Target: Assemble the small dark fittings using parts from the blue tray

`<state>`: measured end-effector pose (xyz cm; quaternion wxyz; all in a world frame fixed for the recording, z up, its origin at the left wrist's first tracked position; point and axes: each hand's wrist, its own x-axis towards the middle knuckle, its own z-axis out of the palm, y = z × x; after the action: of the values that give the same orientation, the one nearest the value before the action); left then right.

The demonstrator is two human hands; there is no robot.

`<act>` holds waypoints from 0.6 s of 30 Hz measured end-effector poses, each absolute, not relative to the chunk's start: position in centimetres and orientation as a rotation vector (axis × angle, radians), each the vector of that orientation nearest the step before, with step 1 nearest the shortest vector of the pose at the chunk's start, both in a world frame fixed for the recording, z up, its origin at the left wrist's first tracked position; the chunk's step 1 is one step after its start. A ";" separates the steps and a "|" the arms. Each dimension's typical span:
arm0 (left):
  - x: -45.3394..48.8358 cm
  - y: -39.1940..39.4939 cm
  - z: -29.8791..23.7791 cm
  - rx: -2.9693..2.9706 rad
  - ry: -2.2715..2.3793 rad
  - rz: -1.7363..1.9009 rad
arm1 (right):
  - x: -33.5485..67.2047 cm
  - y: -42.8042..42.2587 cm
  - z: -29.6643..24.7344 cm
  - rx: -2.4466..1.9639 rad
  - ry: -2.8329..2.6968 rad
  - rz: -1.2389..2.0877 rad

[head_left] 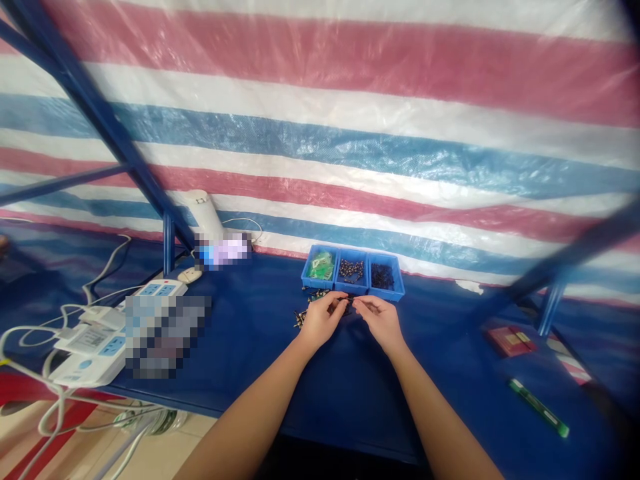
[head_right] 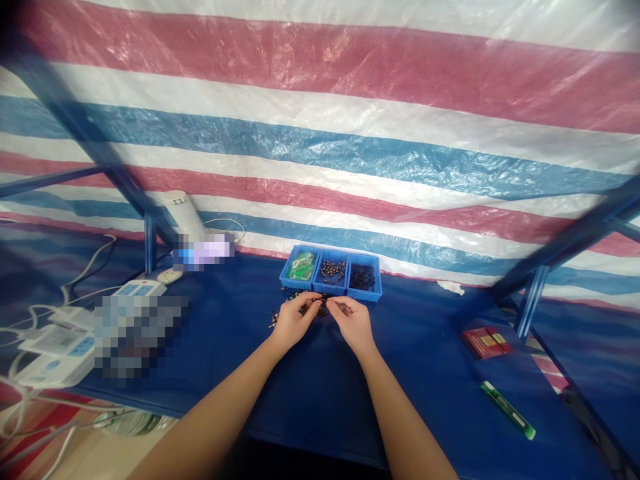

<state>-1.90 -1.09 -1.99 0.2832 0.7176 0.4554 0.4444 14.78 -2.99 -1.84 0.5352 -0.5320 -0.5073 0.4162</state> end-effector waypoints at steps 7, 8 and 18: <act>-1.9 -1.2 -2.1 1.906 1.205 1.194 | 14.9 -3.0 -1.7 -1.276 -1.193 0.970; -1.9 -1.1 -2.1 1.906 1.206 1.193 | 14.9 -3.1 -1.6 -1.278 -1.187 0.968; -2.0 -1.1 -1.9 1.945 1.226 1.182 | 15.0 -2.9 -1.2 -1.197 -0.989 1.038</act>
<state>-1.98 -1.12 -1.91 0.2746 0.7236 0.4560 0.4395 15.04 -2.94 -1.22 0.5949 -0.5153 -0.4256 0.4466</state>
